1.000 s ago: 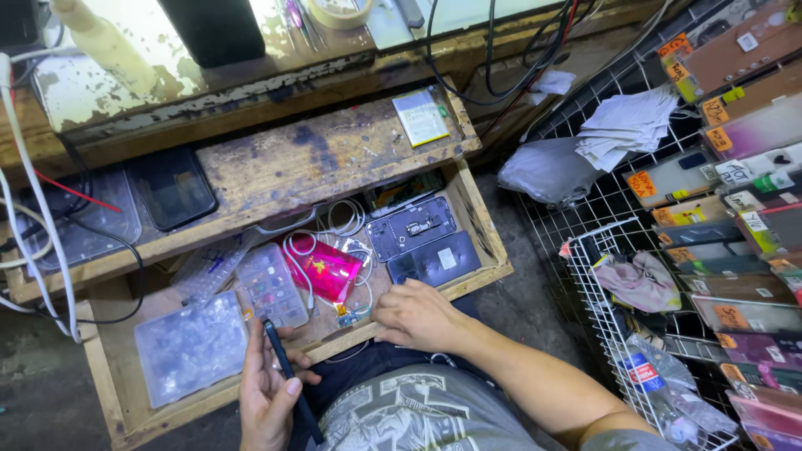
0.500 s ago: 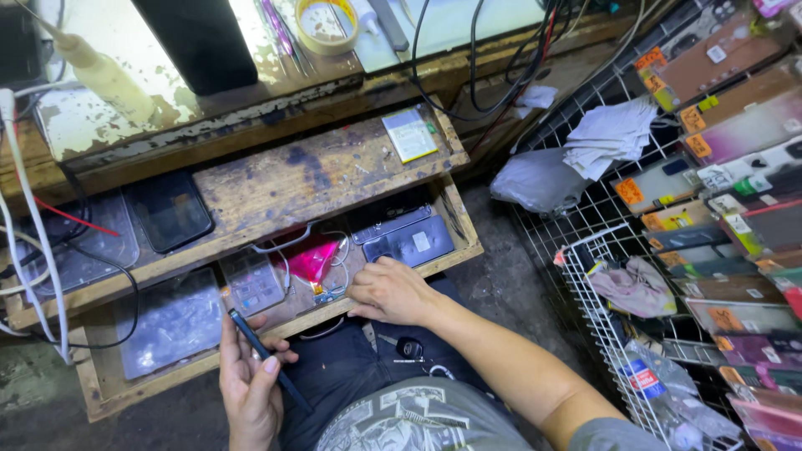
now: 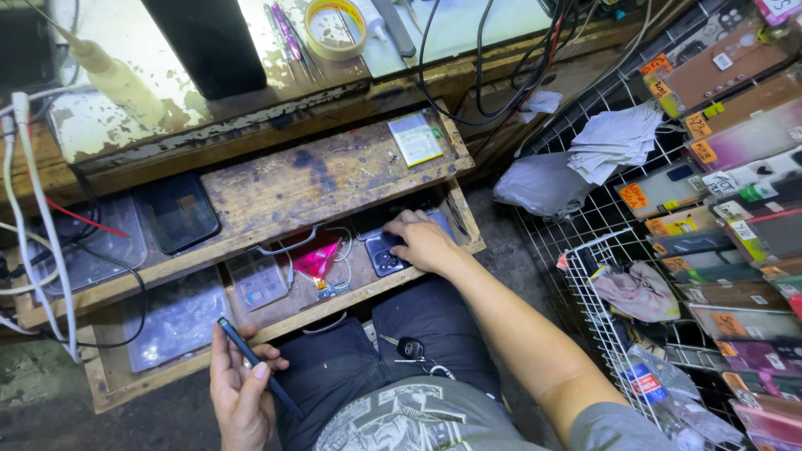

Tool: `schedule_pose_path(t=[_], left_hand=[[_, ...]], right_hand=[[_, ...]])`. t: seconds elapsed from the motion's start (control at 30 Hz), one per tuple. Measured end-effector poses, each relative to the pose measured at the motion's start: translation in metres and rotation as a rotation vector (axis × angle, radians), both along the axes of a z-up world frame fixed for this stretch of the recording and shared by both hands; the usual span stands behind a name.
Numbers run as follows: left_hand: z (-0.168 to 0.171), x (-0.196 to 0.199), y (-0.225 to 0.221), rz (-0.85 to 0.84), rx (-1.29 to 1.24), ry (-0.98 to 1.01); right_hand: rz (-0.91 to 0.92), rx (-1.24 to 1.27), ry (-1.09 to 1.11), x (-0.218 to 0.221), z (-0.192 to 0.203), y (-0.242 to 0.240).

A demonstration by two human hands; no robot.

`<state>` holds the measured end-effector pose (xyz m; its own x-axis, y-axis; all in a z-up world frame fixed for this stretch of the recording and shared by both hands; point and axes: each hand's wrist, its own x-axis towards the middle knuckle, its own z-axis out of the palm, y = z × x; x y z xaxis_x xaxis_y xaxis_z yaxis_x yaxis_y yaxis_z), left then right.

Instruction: The person disassembles a mobile phone by removing the back cover and using a purple prying tool to separate internal components, including the motherboard and battery, placing the parts on a workbench.

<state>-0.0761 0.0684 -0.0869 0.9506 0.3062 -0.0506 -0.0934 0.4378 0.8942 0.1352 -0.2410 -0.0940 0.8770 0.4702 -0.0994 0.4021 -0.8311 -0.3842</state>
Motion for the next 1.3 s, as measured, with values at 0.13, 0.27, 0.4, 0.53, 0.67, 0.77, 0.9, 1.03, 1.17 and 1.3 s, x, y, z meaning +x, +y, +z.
schedule_pose_path(t=[0.13, 0.27, 0.4, 0.53, 0.67, 0.77, 0.9, 1.03, 1.17, 1.3], left_hand=[[0.007, 0.005, -0.005, -0.018, 0.019, -0.002], [0.011, 0.0, -0.009, -0.04, 0.057, 0.003], [0.009, 0.005, -0.007, -0.027, 0.061, 0.005], [0.004, 0.0, -0.007, -0.021, 0.061, 0.015], [0.002, 0.004, -0.007, -0.007, 0.055, -0.006], [0.004, 0.0, -0.005, -0.008, 0.051, 0.003], [0.006, 0.002, -0.002, -0.014, 0.056, 0.02], [0.007, 0.005, -0.007, -0.033, 0.043, 0.027], [0.007, 0.008, -0.015, -0.049, 0.049, 0.01], [0.005, 0.004, -0.017, -0.055, 0.061, -0.01]], right_hand=[[-0.055, -0.139, 0.084, 0.006, 0.002, 0.002], [0.051, -0.19, 0.094, 0.011, 0.005, -0.004], [0.067, -0.188, 0.147, 0.022, 0.008, -0.005], [0.044, -0.157, 0.177, 0.02, 0.003, -0.006], [0.127, -0.07, 0.186, 0.03, 0.015, -0.011], [0.141, 0.098, 0.199, 0.024, 0.036, -0.023], [0.104, 0.356, 0.078, 0.013, 0.085, -0.044], [-0.004, 0.559, -0.035, 0.0, 0.136, -0.048], [-0.005, 0.723, -0.244, -0.005, 0.163, -0.024], [0.101, 0.649, -0.446, -0.007, 0.171, 0.006]])
